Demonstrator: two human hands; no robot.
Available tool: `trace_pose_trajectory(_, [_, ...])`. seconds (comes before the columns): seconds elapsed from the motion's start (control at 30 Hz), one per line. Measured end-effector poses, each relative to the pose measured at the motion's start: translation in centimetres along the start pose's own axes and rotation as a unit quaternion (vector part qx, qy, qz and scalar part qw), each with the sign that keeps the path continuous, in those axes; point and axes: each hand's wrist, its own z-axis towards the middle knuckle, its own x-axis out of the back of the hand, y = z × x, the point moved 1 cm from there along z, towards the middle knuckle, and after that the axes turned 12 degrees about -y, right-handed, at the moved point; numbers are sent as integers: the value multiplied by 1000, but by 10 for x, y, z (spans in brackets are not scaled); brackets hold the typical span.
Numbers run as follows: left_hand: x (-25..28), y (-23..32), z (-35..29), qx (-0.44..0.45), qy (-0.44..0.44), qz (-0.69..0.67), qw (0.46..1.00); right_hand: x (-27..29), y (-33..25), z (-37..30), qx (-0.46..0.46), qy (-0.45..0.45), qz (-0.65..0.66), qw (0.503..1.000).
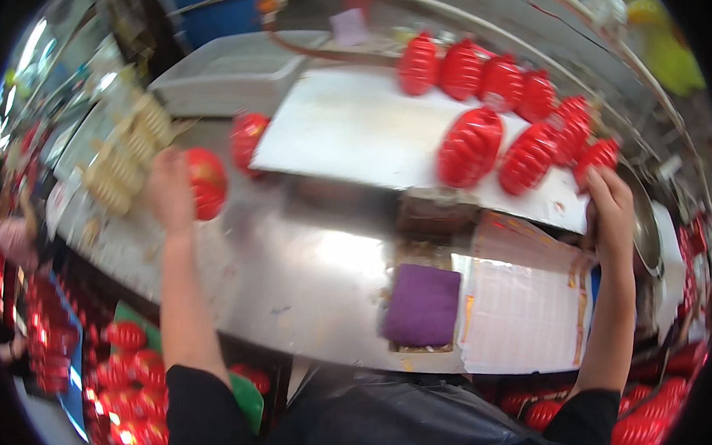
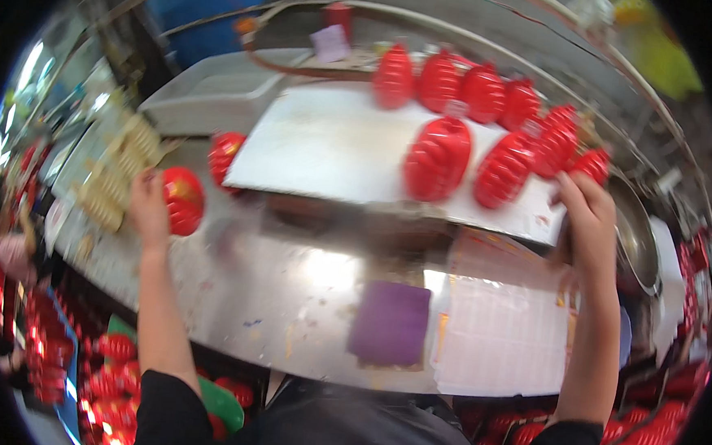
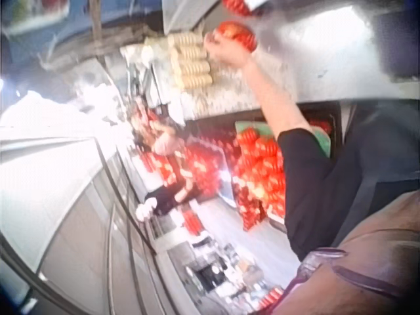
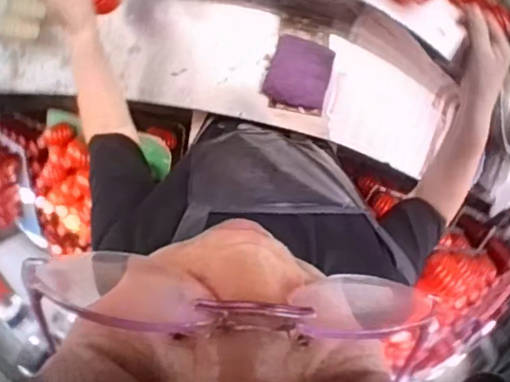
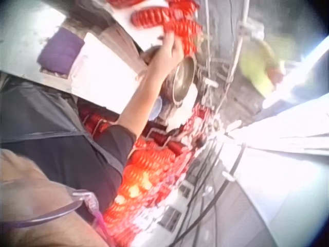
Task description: The person repeatedly picks up red plastic bottles, applies a rectangular label to the front, smooths it with their fingers, and places the labeled bottles on a nearby tray. The process is repeated for multiple bottles in a continuous sequence.
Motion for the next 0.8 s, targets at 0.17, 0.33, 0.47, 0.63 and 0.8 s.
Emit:
trace_pose_trajectory(0.17, [-43,-79,81,29,-51,-105,993,-10,-1,62,174,112,-366,908])
trace_pose_trajectory(0.33, [-88,-132,122,42,-72,-204,975,-24,-2,122,32,-38,-483,874])
trace_pose_trajectory(0.47, [-104,-142,127,39,-94,-198,975,-19,4,140,3,-93,-431,898])
trace_pose_trajectory(0.63, [-99,-141,120,53,-64,-152,985,42,45,103,-75,-93,-92,989])
trace_pose_trajectory(0.8, [-50,-138,119,61,-86,-179,978,165,100,29,-182,154,131,962])
